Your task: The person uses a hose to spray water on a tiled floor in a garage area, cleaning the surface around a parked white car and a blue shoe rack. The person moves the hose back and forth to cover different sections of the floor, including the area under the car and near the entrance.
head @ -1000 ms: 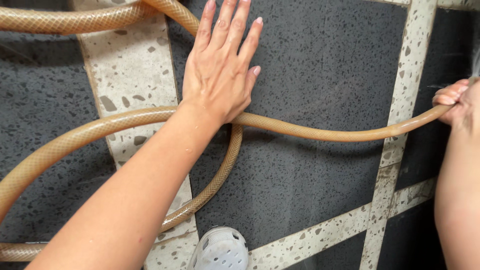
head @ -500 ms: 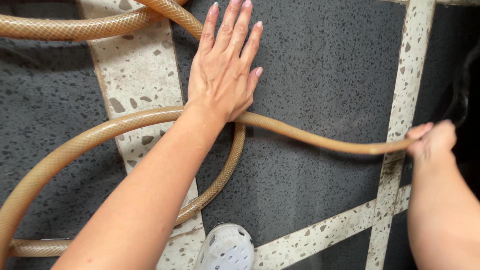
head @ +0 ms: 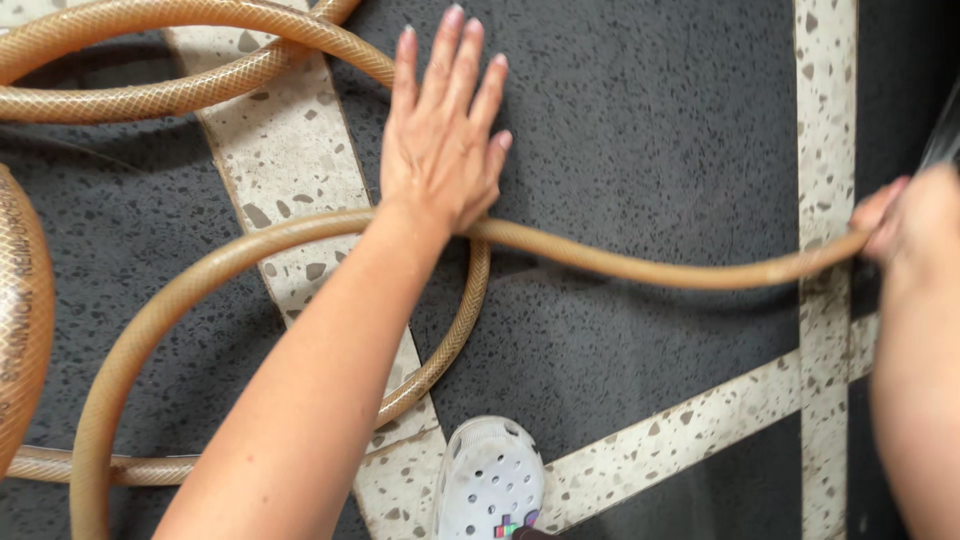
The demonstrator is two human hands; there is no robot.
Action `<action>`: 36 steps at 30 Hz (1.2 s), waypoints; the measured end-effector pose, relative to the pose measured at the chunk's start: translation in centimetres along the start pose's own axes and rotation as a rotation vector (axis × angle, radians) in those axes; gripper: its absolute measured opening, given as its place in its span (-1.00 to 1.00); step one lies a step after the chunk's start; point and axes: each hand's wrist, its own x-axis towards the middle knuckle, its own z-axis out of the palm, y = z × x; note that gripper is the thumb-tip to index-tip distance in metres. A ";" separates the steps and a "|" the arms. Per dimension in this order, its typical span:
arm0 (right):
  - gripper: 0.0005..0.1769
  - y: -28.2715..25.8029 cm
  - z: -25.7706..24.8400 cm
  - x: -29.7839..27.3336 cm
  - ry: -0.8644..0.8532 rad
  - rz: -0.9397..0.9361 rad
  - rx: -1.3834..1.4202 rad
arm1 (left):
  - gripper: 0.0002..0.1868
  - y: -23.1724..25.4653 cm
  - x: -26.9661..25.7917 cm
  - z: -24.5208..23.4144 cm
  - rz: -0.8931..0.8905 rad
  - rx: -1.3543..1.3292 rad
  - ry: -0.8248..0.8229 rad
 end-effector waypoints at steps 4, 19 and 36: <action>-0.49 -4.0 5.8 -1.3 -0.108 -0.022 -0.074 | -0.28 -1.4 1.2 0.3 0.003 -0.066 -0.009; -0.55 2.1 10.4 -14.5 0.171 -0.014 -0.191 | -0.29 -0.7 7.6 2.7 0.183 -0.058 -0.026; -0.56 25.9 -28.1 -15.8 0.277 0.261 0.322 | -0.28 1.1 14.7 5.7 0.368 -0.148 -0.062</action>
